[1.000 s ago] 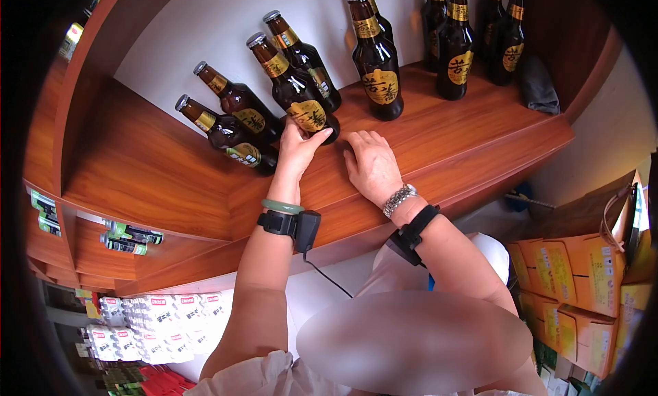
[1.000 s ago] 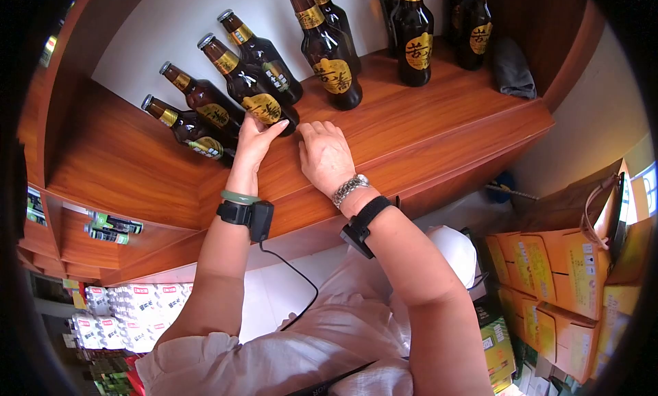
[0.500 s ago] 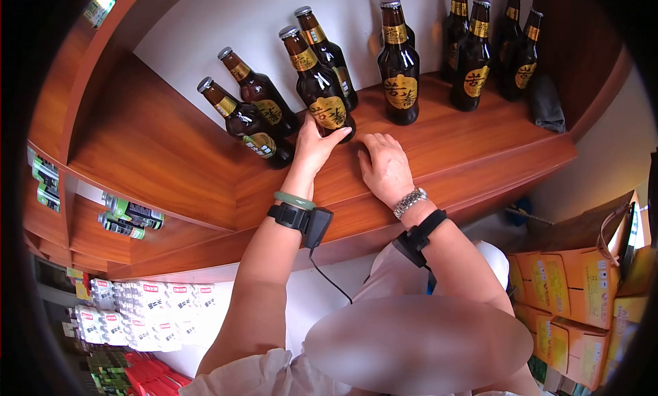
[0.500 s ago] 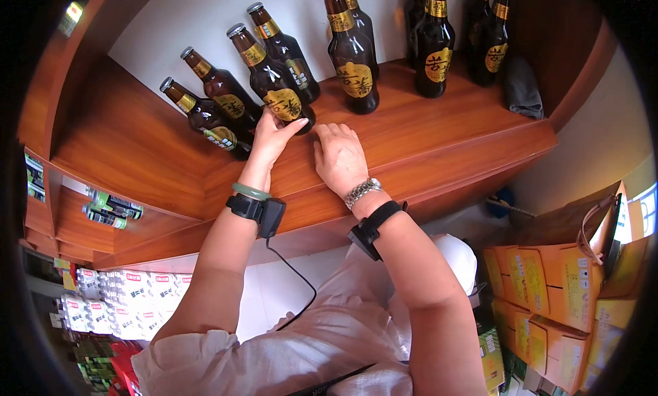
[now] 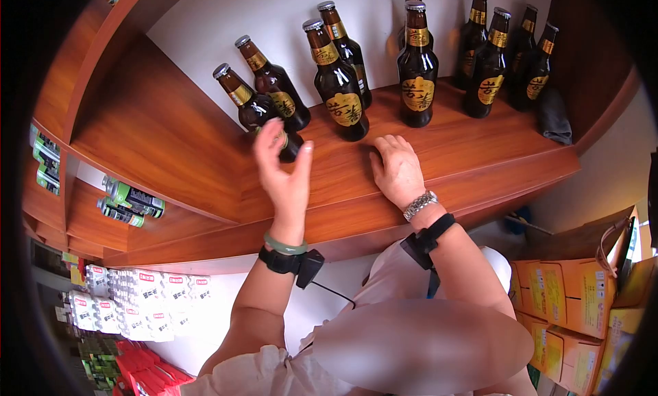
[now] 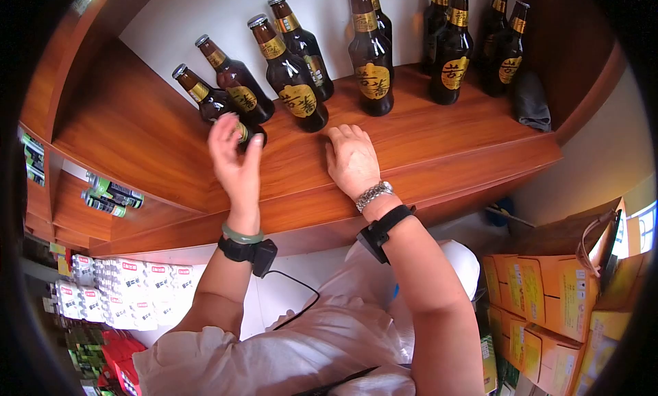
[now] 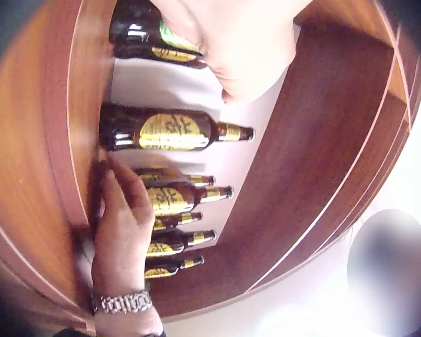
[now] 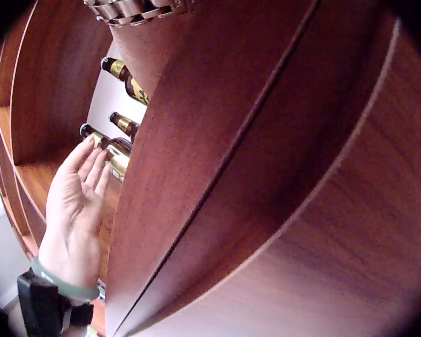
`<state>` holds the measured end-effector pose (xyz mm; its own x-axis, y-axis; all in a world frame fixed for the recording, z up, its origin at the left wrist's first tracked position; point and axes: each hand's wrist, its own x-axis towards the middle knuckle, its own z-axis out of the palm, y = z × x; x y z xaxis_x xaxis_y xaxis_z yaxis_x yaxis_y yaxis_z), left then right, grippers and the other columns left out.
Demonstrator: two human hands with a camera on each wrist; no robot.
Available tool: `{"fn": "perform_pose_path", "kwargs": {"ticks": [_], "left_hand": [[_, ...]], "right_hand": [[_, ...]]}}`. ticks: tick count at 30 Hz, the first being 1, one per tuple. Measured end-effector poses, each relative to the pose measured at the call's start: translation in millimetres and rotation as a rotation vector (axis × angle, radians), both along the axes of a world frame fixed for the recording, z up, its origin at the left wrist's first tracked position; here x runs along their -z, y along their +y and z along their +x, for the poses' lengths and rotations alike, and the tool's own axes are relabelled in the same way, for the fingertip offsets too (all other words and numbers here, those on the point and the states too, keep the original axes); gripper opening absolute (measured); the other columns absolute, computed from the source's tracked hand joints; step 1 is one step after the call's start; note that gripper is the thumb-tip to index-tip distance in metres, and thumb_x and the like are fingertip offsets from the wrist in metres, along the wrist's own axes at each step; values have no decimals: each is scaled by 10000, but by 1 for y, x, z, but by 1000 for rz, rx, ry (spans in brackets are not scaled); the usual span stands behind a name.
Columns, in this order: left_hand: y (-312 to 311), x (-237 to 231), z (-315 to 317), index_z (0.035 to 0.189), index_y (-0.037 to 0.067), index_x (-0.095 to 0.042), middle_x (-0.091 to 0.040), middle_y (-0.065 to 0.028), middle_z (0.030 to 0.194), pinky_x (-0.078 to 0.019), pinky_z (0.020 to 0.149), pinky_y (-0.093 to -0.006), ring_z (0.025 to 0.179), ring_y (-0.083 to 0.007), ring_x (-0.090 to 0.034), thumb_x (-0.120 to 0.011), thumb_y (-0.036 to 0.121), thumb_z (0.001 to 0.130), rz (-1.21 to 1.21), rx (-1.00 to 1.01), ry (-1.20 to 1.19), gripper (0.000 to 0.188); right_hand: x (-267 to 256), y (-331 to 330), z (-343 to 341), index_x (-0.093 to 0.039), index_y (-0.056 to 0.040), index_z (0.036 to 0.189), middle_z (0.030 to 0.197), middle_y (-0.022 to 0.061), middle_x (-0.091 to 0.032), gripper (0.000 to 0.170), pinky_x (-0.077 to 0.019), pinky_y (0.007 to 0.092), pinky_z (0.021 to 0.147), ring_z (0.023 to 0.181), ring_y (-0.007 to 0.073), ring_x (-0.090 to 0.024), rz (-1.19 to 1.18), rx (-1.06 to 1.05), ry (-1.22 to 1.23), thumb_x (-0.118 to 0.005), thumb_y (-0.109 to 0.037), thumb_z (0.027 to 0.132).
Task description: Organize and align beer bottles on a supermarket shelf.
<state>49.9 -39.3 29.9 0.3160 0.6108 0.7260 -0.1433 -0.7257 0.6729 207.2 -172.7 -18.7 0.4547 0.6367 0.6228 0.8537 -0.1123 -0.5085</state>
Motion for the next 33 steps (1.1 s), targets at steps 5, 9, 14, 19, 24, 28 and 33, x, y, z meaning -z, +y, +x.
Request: {"fn": "perform_pose_path", "kwargs": {"ticks": [5,9,14,19,24,28,33], "left_hand": [[40,-9,-26,1501,21,-336,-460,-183,1464,-324,1177,-425,1372,-270,-455,-781,-4,841,-48,-181,-46,796],[83,17,-14,1508,32,-336,-524,-125,1387,-437,1054,-344,1265,-210,-522,-864,82,769,-345,85,69,909],[94,29,-7,1380,23,-465,-589,-88,1236,-482,971,-339,1108,-195,-578,-875,89,752,-367,-37,155,753],[99,28,-8,1327,23,-485,-591,-92,1199,-492,945,-341,1074,-192,-580,-883,79,740,-344,-92,128,711],[126,29,-8,1325,-7,-467,-590,-126,1207,-494,946,-352,1074,-220,-586,-887,70,734,-345,-158,42,729],[168,35,-7,1327,-31,-455,-588,-155,1234,-493,965,-364,1100,-239,-591,-884,73,736,-331,-180,85,737],[179,39,-7,1414,-31,-401,-563,-172,1294,-470,1016,-364,1160,-251,-567,-878,44,735,-354,-214,150,834]], "right_hand": [[-1,0,-1,-652,-22,999,987,158,-648,160,-468,458,898,993,362,-584,-4,-11,-2,-646,-47,841],[-1,-1,-2,-666,-33,1014,990,144,-653,181,-469,449,904,1001,350,-589,-16,-14,-6,-644,-44,835],[3,-3,-2,-680,-44,1026,988,125,-659,200,-469,432,916,1009,332,-594,14,-24,-31,-646,-40,829],[3,-4,-1,-684,-47,1031,992,120,-659,199,-467,421,917,1012,326,-593,14,-35,-30,-641,-47,837],[2,-5,-1,-685,-50,1030,1000,115,-657,188,-464,415,919,1011,319,-593,9,-35,-32,-635,-54,849],[2,-5,-2,-686,-51,1023,998,115,-658,180,-464,413,918,1011,317,-593,3,-33,-42,-636,-55,850],[4,-4,-1,-691,-51,1022,1000,116,-657,183,-463,411,919,1018,315,-592,-1,-33,-34,-637,-53,847]]}}
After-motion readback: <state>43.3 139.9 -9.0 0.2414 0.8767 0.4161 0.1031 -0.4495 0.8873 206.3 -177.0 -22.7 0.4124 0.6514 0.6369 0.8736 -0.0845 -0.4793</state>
